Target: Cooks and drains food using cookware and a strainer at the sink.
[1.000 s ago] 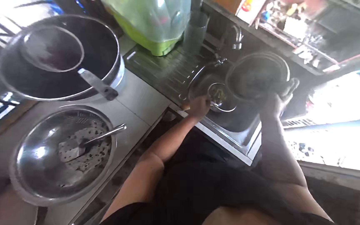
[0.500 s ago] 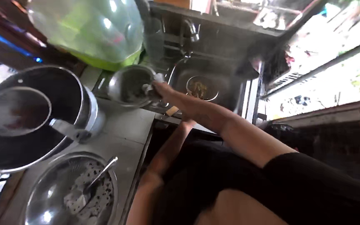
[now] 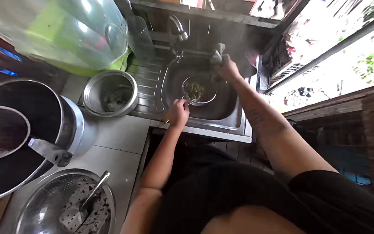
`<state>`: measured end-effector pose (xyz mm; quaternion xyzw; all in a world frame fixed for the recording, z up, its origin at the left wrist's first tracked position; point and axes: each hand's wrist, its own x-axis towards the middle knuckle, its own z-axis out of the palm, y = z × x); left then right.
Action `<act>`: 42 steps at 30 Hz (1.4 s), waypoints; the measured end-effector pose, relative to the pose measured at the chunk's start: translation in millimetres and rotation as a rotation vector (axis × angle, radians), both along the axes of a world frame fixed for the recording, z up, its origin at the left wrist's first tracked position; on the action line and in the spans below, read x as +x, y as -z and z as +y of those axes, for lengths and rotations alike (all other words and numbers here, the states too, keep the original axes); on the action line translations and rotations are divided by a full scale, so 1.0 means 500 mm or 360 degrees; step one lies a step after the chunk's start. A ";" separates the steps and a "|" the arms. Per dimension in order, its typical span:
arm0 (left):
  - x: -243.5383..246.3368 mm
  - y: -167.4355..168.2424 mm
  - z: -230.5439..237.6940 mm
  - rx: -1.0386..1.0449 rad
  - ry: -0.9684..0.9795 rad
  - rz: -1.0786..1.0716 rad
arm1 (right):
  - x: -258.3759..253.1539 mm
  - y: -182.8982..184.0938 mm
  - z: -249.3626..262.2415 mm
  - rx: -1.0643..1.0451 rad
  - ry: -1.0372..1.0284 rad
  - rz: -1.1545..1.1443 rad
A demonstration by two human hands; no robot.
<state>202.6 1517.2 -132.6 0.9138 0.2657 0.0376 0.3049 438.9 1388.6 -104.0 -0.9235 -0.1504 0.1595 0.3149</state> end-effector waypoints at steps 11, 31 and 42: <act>0.015 -0.005 -0.003 0.0135 0.0002 0.0041 | -0.062 0.124 0.046 -0.0505 -0.0583 0.0125; 0.020 -0.019 0.003 0.0163 0.0048 0.0075 | -0.055 0.043 0.045 -0.0620 -0.0435 -0.0148; 0.025 -0.027 0.015 0.0057 0.0012 0.0083 | -0.064 0.027 0.036 -0.0641 -0.0525 0.0026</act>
